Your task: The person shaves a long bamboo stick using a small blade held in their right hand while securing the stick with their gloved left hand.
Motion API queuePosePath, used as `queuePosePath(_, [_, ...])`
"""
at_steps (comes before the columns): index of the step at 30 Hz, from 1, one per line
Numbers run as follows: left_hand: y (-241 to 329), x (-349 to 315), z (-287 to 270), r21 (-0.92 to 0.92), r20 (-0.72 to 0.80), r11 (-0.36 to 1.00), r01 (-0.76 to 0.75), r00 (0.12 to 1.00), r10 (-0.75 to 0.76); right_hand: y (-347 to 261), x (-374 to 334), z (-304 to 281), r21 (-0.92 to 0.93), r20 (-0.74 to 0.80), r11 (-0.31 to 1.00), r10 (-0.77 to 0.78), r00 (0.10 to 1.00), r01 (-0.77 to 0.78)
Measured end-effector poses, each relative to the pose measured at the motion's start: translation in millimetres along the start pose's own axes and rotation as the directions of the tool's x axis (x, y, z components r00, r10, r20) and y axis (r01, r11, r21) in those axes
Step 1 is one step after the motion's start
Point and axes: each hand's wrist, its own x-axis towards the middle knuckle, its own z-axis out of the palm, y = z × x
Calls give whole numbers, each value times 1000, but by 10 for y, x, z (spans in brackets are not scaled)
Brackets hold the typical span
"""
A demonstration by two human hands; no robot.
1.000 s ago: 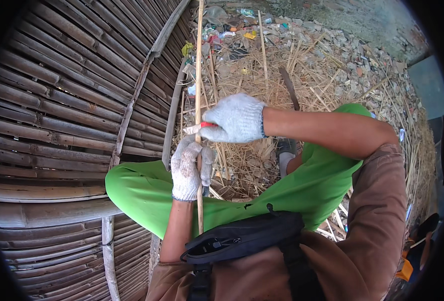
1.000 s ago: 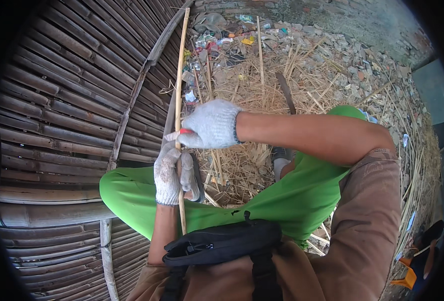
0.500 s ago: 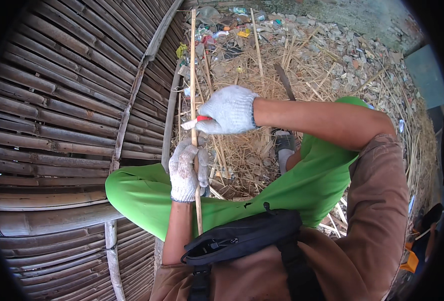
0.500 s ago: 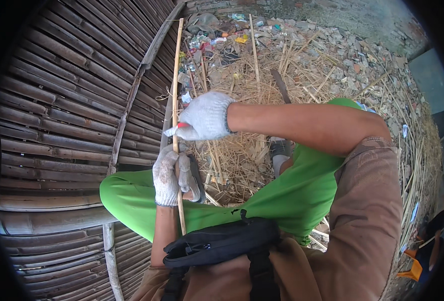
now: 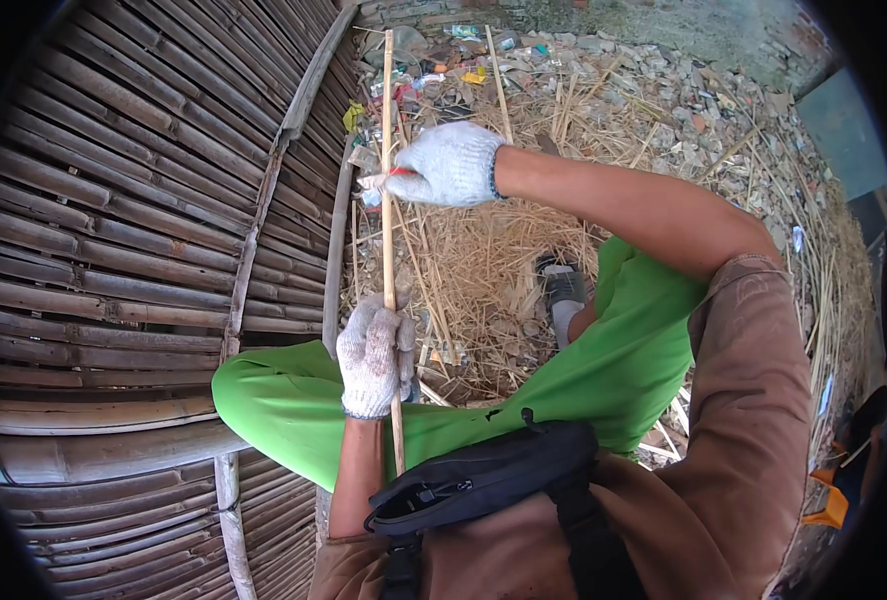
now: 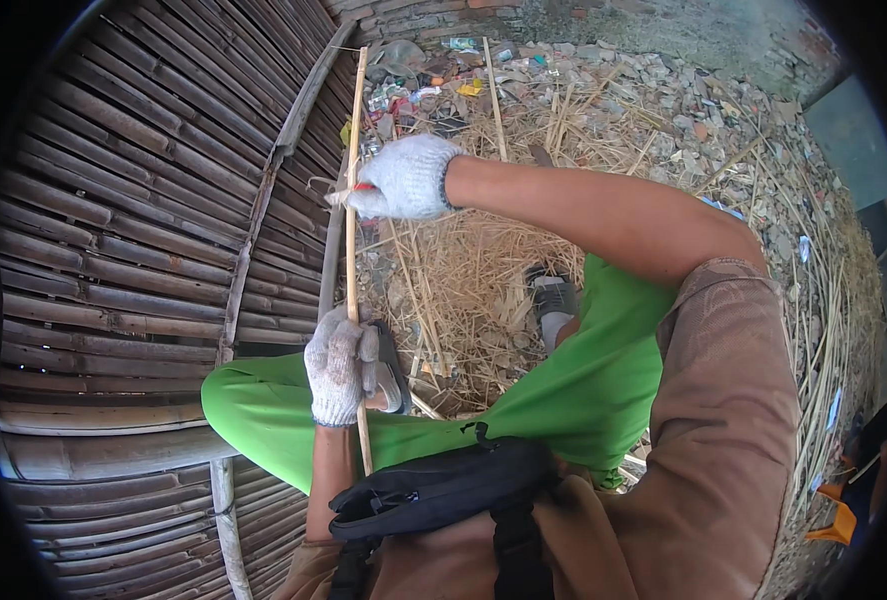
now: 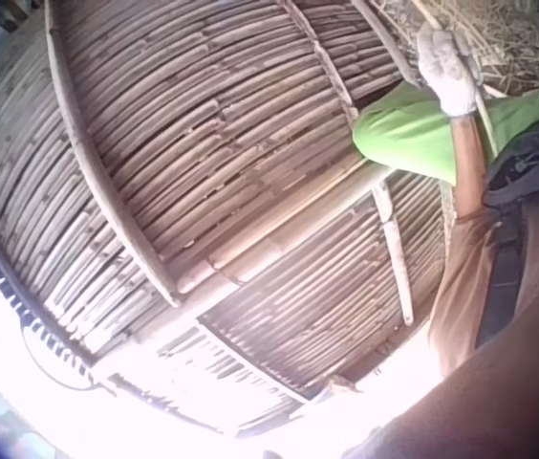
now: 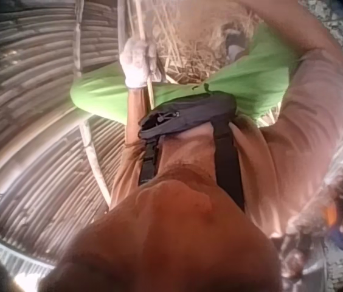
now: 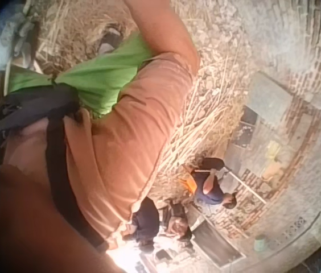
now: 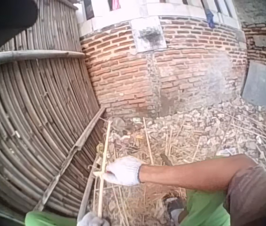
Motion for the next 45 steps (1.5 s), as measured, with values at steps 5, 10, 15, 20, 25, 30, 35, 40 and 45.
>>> queuePosePath(5, [51,-58,35,93,-7,996,17,1000,-16,210,57,-42,59,-13,998,-12,1000,13])
queuePosePath(10, [75,-48,32,77,-52,997,16,999,-12,-108,-143,-80,29,109,999,-41,993,38])
queuePosePath(15, [114,-70,32,45,-34,999,3,999,-2,249,53,-73,-6,-55,1000,-13,998,12])
queuePosePath(20, [80,-130,-63,76,22,997,-11,1000,9,442,54,-223,-52,-115,999,2,993,-8])
queuePosePath(25, [83,-99,-37,98,34,994,-44,999,41,-47,-196,-47,35,51,997,-75,996,73])
queuePosePath(30, [132,-101,-3,103,-10,995,-16,1000,17,200,-36,-139,53,-16,994,-92,996,92])
queuePosePath(35, [87,-173,-11,118,-7,993,-23,1000,24,842,158,-417,-54,-99,984,164,981,-170])
queuePosePath(40, [55,-104,-113,73,50,997,-36,998,33,439,91,-293,14,-88,996,88,992,-87])
queuePosePath(45, [17,-130,-84,133,32,989,-60,998,57,207,-38,-85,53,-49,998,-13,999,16])
